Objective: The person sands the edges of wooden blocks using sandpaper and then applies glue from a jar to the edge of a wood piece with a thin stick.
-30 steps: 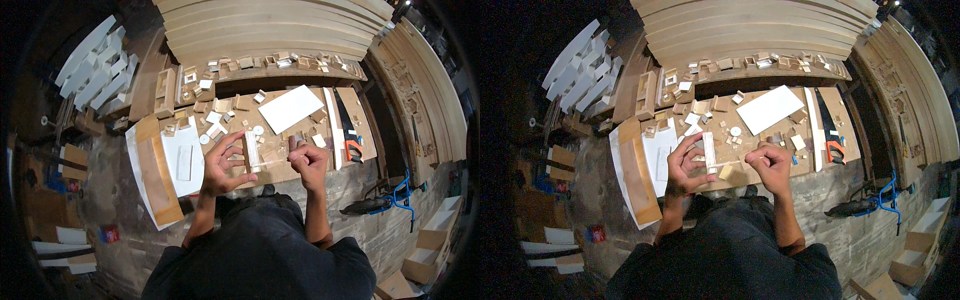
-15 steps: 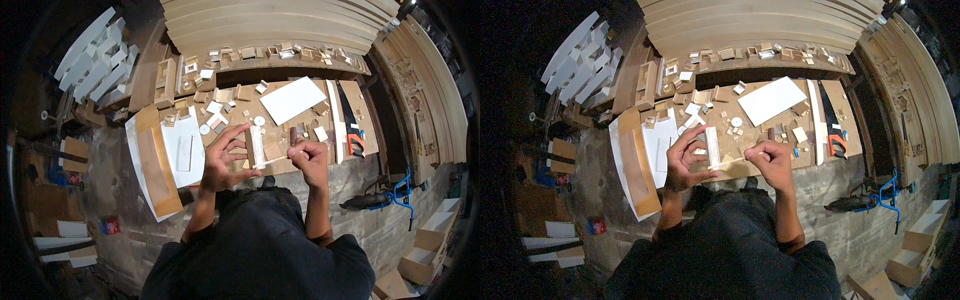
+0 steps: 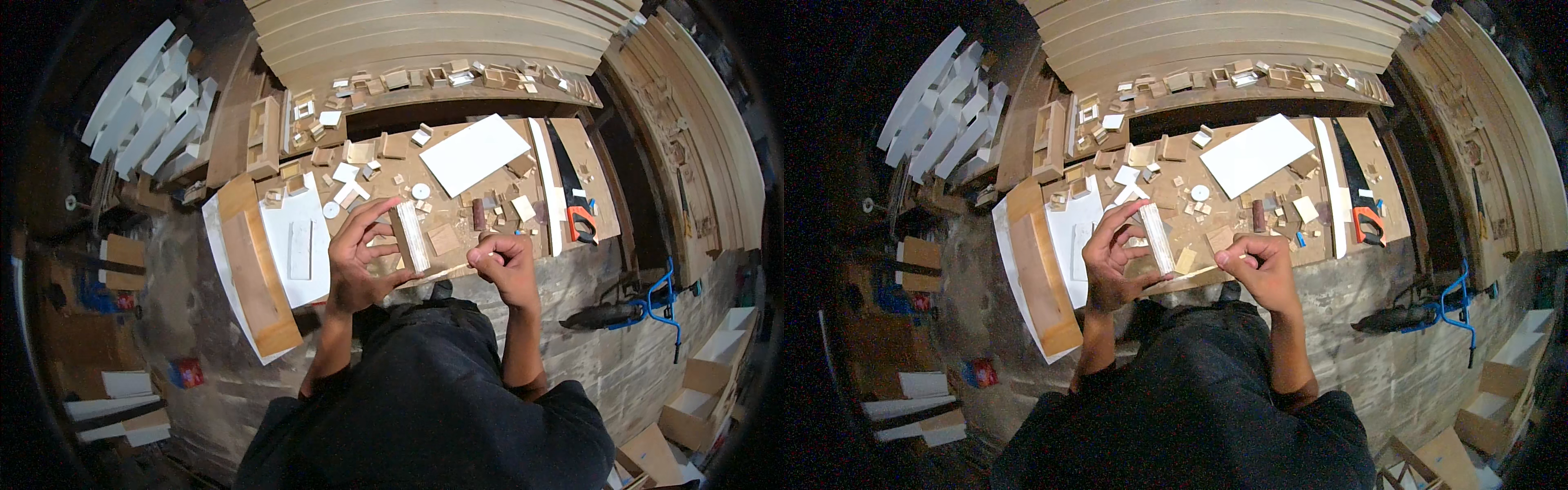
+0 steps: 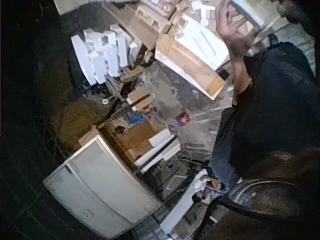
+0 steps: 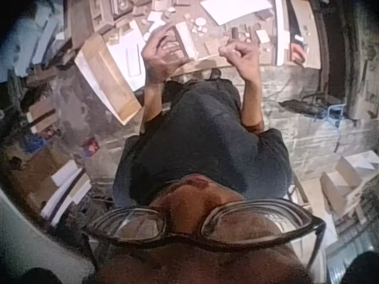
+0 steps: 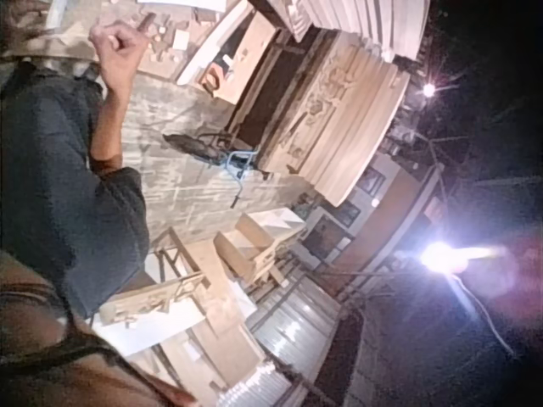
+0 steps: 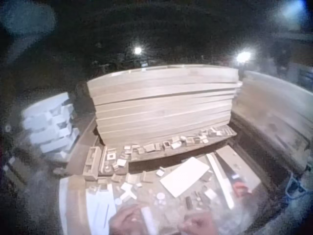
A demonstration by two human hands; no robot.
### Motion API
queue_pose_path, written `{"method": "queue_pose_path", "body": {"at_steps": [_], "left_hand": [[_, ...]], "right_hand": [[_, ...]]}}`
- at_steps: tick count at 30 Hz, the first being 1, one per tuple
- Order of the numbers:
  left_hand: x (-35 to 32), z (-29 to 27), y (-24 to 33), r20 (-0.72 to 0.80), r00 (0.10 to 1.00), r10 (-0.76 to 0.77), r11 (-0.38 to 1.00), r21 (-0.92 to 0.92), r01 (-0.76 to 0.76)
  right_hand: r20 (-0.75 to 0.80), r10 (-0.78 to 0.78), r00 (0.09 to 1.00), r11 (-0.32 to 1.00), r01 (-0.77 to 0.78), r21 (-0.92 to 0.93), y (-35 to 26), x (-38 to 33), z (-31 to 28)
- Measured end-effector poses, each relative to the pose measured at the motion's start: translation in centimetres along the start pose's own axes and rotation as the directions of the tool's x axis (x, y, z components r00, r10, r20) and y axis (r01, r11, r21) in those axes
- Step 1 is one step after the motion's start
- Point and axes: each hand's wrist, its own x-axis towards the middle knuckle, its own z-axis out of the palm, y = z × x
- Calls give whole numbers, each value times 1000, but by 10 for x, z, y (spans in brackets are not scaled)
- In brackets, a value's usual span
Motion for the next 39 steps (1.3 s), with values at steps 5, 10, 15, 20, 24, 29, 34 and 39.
{"method": "queue_pose_path", "body": {"at_steps": [5, 10, 15, 20, 24, 29, 34, 39], "left_hand": [[0, 4, -7, 4, 1000, -21, 999, -44, 21], [1, 6, -14, -17, 1000, -21, 996, -86, 20], [-1, 4, -19, -30, 996, -81, 984, -161, 76], [2, 5, -21, -22, 997, -69, 991, -113, 66], [6, 5, -22, -24, 997, -75, 987, -146, 71], [11, 10, -22, -21, 992, -126, 985, -118, 122], [19, 12, -27, 98, 994, -52, 998, 49, 48], [30, 18, -19, 96, 987, -128, 992, -1, 129]], "right_hand": [[-127, 54, 990, 998, -50, 41, -6, 5, 3], [-48, -53, 997, 995, 49, -84, 5, 13, -8], [-32, -10, 999, 998, 12, 64, 7, 17, -18], [-80, 14, 997, 998, -8, 67, 9, 27, -11], [9, -10, 1000, 1000, 10, -18, 14, 34, -23], [-4, -29, 1000, 998, 29, 53, 15, 48, -25], [-181, -53, 982, 992, 73, 107, 10, 66, -19], [-131, -87, 988, 990, 100, 95, 7, 63, -26]]}}
